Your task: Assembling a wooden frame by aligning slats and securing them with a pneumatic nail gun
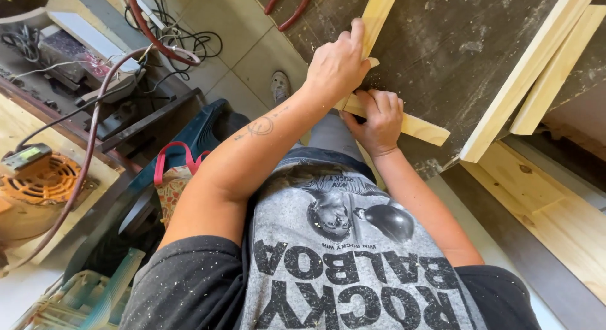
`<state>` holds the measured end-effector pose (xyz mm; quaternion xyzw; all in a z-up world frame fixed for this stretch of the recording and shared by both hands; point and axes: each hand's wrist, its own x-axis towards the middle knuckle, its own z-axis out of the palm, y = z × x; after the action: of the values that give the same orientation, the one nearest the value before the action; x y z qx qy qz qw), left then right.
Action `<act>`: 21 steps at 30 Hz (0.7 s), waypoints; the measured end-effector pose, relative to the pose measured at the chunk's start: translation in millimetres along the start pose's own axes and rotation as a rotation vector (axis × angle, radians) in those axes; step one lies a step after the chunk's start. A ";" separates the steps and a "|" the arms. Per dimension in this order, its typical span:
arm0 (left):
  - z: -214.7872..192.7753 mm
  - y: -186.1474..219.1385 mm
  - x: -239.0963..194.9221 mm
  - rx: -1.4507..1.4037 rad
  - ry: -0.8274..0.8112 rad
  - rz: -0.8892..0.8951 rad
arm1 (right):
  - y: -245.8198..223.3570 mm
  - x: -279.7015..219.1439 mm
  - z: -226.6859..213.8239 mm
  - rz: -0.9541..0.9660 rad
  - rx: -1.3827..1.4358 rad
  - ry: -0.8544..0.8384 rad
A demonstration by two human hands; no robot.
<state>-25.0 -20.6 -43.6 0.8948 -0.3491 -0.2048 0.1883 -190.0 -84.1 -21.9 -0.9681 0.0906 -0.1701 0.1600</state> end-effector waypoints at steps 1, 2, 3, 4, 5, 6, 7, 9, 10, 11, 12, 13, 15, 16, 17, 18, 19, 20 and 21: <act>-1.7 0.8 0.8 -0.009 -0.021 -0.006 | -0.7 0.2 0.7 0.002 -0.004 0.008; -3.4 2.1 1.7 -0.017 -0.041 -0.012 | -1.0 0.3 1.1 0.005 -0.009 0.016; -4.0 2.1 1.8 -0.019 -0.042 -0.011 | -2.2 0.9 1.1 0.005 -0.010 0.015; -4.6 2.5 2.1 -0.038 -0.066 -0.025 | -3.1 1.3 0.8 0.000 -0.024 0.019; -5.2 3.1 2.8 -0.056 -0.090 -0.036 | -3.8 1.9 0.5 -0.004 -0.039 0.025; -4.8 3.8 2.7 -0.057 -0.091 -0.033 | -4.3 1.1 0.9 -0.003 -0.041 0.025; -4.4 4.4 3.1 -0.048 -0.072 -0.032 | -4.4 0.7 1.5 0.004 -0.037 0.021; -4.8 6.2 4.3 -0.040 -0.054 -0.028 | -4.9 1.0 1.4 0.012 -0.035 0.017; -5.7 7.3 5.0 -0.053 -0.053 -0.034 | -5.3 1.8 0.7 0.022 -0.027 0.015; -6.4 8.2 5.5 -0.065 -0.052 -0.041 | -5.7 2.5 0.1 0.031 -0.017 0.012; -4.5 8.2 6.3 -0.066 -0.053 -0.040 | -4.8 2.4 0.1 0.032 -0.018 0.012; -2.7 8.0 6.6 -0.043 -0.041 -0.033 | -4.2 2.2 0.1 0.025 -0.013 0.014; -0.2 8.0 7.4 -0.020 -0.030 -0.026 | -3.6 1.7 -0.1 0.018 -0.007 0.016; 0.3 8.2 8.0 -0.016 -0.042 -0.037 | -3.5 1.5 -0.4 0.020 -0.006 0.008; 0.5 8.1 8.4 -0.012 -0.054 -0.049 | -3.7 1.6 -0.5 0.021 -0.003 0.001; 2.2 7.9 8.2 -0.011 -0.053 -0.050 | -3.0 0.6 0.6 0.020 -0.002 0.001; 3.9 7.8 8.1 -0.001 -0.044 -0.051 | -2.4 -0.3 1.9 0.022 -0.010 0.010; 5.5 7.5 8.1 0.009 -0.035 -0.052 | -1.8 -1.1 3.2 0.023 -0.018 0.018; 5.1 7.7 8.4 0.010 -0.034 -0.052 | -2.0 -0.3 3.2 0.022 -0.017 0.019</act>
<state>-26.2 -32.8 -46.2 0.9008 -0.3301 -0.2230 0.1726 -188.8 -81.2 -24.2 -0.9668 0.1044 -0.1765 0.1526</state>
